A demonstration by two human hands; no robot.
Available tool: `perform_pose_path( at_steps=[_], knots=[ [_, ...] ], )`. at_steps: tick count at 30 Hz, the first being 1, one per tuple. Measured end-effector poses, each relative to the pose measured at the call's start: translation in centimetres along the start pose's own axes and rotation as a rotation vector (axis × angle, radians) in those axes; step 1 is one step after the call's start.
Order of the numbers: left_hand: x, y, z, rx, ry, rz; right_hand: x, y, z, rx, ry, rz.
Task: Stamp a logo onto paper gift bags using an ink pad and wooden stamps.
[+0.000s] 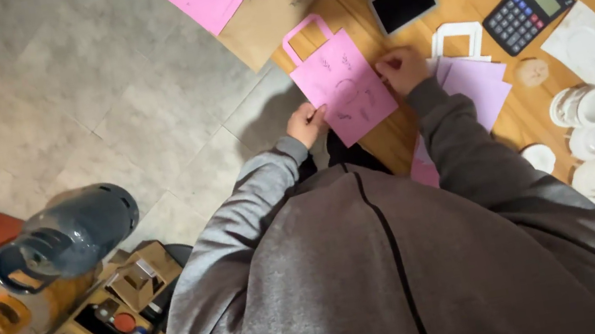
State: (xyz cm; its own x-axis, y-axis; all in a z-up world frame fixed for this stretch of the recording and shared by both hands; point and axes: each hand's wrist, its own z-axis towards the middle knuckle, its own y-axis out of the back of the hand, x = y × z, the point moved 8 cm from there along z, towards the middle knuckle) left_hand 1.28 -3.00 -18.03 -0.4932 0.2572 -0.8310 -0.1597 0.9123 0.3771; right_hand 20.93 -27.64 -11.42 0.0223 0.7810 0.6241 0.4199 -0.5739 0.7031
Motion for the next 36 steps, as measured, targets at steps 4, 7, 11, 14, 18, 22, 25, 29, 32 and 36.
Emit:
perform_pose_path(
  at_steps=[4,7,11,14,18,22,25,29,32,36],
  knots=[
    [-0.2,0.8,-1.4,0.039,0.09,-0.496,1.9,-0.6,-3.7,0.027,0.091,0.259],
    [-7.1,7.6,-4.7,-0.082,-0.171,-0.341,5.9,1.0,-6.5,0.082,0.167,0.38],
    [-24.6,25.6,-15.3,-0.684,-0.627,0.638,8.8,6.4,-8.5,-0.051,0.366,0.48],
    [-33.9,37.7,-27.4,-1.092,-1.027,0.497,8.7,7.7,-8.3,-0.195,0.364,0.292],
    [-25.1,26.0,-22.9,-0.764,-1.245,1.14,12.5,5.6,-11.3,-0.146,0.644,0.291],
    [-34.2,36.5,-27.9,-0.779,-0.73,0.774,8.4,4.9,-8.3,-0.016,0.352,0.444],
    [-33.4,29.2,-29.5,-1.055,-1.033,0.618,6.3,3.7,-9.0,0.115,0.194,0.71],
    [-29.4,23.7,-23.8,-0.295,-0.316,1.005,7.9,2.6,-11.2,0.21,0.244,0.659],
    [-32.2,40.3,-30.8,-1.326,-0.967,0.34,7.9,3.0,-11.6,0.169,0.212,0.726],
    [-29.0,33.3,-21.8,-0.903,-0.564,0.793,9.0,2.1,-10.3,0.2,0.198,0.743]
  ],
)
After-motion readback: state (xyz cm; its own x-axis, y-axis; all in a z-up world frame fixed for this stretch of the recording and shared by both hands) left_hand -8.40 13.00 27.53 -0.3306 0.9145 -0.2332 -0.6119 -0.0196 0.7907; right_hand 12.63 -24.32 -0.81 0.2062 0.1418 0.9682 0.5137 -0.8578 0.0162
